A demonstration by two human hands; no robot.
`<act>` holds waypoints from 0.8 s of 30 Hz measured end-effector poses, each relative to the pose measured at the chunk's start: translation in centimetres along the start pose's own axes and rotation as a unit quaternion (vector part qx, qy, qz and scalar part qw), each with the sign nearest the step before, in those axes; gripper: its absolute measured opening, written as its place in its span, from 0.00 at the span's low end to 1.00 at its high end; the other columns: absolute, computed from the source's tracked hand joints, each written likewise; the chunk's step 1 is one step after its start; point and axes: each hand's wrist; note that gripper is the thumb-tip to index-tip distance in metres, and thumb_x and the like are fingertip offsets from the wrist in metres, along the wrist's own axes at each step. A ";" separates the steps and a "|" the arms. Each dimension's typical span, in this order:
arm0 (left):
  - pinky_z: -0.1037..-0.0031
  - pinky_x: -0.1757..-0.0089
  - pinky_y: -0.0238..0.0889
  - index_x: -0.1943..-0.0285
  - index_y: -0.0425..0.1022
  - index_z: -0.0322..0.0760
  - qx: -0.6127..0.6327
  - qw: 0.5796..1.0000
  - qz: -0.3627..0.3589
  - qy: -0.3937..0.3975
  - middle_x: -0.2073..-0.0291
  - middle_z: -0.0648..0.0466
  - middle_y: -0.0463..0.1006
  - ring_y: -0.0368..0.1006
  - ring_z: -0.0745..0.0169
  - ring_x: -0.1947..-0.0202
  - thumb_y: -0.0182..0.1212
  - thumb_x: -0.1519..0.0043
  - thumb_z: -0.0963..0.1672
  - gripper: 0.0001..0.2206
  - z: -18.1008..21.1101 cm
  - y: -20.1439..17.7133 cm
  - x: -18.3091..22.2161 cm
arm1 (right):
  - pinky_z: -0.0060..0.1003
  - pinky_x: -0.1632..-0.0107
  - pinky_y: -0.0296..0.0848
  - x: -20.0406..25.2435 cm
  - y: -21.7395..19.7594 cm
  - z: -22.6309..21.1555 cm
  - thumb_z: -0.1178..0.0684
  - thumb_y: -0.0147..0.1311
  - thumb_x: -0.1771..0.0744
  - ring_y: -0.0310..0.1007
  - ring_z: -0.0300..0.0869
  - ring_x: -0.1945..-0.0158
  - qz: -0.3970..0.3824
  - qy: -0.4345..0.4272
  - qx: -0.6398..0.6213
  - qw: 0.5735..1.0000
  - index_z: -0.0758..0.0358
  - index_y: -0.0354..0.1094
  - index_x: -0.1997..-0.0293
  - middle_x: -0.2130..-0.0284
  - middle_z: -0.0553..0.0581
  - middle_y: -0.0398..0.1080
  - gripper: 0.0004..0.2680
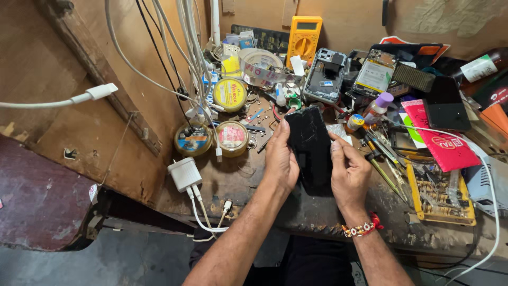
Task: The person assembles a mobile phone by placing the back cover onto the phone body, pressing along the edges with their fingers to secure it, and then testing the device by tapping on the screen.
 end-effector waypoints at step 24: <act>0.70 0.44 0.69 0.34 0.72 0.33 0.009 1.000 0.015 -0.006 0.45 0.49 0.80 0.76 0.61 0.45 0.50 0.28 0.46 0.17 0.0 0.0 -0.1 | 0.25 0.73 0.51 0.0 0.2 -0.1 0.55 0.52 0.28 0.53 0.24 0.74 -0.002 -0.010 -0.015 1.000 0.66 0.76 0.44 0.75 0.39 0.63 0.10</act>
Point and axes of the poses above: each hand's wrist, its own x-axis away from the middle knuckle, its own y-axis out of the palm, z = x × y
